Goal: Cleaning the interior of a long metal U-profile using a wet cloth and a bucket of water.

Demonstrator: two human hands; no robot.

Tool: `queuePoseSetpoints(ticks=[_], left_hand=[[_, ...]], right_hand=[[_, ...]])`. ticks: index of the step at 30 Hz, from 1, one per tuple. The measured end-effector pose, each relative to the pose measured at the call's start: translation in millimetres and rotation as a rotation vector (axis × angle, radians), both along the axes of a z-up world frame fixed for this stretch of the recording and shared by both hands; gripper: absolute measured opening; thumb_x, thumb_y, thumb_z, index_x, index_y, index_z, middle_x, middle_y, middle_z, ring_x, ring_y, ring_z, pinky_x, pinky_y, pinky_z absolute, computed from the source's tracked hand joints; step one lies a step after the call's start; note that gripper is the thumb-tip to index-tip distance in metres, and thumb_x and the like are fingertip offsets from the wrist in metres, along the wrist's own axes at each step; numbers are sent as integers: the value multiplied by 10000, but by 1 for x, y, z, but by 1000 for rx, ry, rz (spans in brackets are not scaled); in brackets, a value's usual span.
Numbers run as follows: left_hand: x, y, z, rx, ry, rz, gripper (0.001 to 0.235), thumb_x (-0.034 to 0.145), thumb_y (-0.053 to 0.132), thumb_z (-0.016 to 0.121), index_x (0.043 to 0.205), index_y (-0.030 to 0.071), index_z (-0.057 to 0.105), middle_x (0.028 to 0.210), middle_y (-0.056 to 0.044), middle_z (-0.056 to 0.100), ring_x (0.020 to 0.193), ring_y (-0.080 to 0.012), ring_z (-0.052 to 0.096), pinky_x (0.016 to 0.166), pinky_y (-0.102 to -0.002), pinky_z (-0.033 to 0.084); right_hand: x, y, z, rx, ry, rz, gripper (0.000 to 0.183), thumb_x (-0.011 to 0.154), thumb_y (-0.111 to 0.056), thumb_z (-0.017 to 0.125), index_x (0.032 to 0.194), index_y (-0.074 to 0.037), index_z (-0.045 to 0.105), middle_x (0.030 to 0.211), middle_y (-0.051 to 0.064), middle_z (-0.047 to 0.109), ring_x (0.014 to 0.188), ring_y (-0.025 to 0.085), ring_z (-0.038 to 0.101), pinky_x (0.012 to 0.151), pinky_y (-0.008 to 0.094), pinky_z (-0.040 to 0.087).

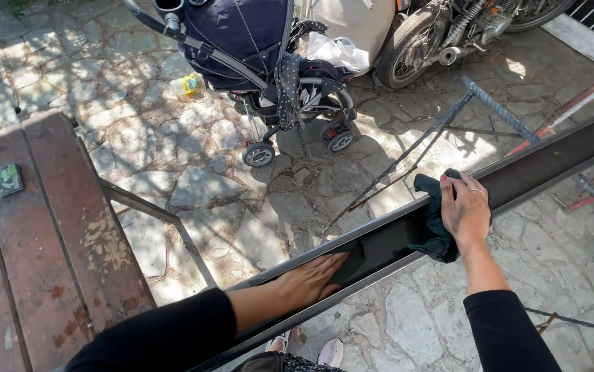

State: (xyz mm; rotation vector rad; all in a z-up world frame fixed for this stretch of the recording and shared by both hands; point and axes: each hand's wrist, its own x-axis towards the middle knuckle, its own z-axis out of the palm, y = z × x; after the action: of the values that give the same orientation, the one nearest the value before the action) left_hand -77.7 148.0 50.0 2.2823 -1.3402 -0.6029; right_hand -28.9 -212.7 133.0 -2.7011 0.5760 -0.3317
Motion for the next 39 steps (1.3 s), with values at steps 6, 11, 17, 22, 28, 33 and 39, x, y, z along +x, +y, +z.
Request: queuePoseSetpoints(ticks=[6,11,17,22,28,33,39], left_hand=[[39,-97,-26,-324,-482,-23,657,1037,306,492,1521,-121,366,1572,-268,414,1416,-341,490,1218,-375,356],[21,-63,4,-258,-546,7,760,960,276,607,1555,-103,323,1632,-238,331,1411,-324,488,1231,-376,342],[-29,84,27,-10,-415,-20,642,1071,345,439,1552,-67,337,1601,-217,361,1417,-315,448,1187,-401,328],[-48,139,15,66,-374,8,637,1085,375,452,1556,-38,336,1592,-207,368,1405,-335,449,1163,-423,348],[-12,71,-13,-179,-234,-69,677,1070,313,444,1587,-78,248,1645,-267,267,1492,-426,328,1225,-476,285],[36,-53,-64,-395,-266,-129,755,1025,315,509,1592,-92,220,1674,-280,207,1543,-457,243,1277,-493,241],[84,-206,-114,-544,-461,-96,849,993,408,517,1653,24,147,1693,-243,192,1580,-427,224,1330,-482,207]], right_hand=[[-1,-4,-1,-95,-57,28,670,1183,-631,308,1323,-108,703,1496,212,582,1453,380,446,1211,493,340],[-4,0,4,-38,-42,34,675,1175,-627,313,1340,-96,696,1492,217,579,1457,380,435,1204,509,338],[-2,-10,-1,-30,10,34,707,1181,-660,278,1374,-112,682,1539,192,548,1486,380,392,1207,545,327],[0,-8,-7,-59,22,17,715,1184,-686,284,1381,-131,689,1553,175,546,1496,364,383,1187,567,345],[1,-4,-5,-105,18,32,693,1191,-670,301,1341,-120,694,1516,205,570,1486,367,405,1187,544,366],[2,-6,-11,-104,-42,16,653,1182,-631,335,1322,-106,699,1501,218,577,1478,375,419,1172,556,390],[-5,6,6,-83,-57,7,627,1164,-611,354,1309,-105,695,1493,219,572,1474,381,414,1125,589,422]])
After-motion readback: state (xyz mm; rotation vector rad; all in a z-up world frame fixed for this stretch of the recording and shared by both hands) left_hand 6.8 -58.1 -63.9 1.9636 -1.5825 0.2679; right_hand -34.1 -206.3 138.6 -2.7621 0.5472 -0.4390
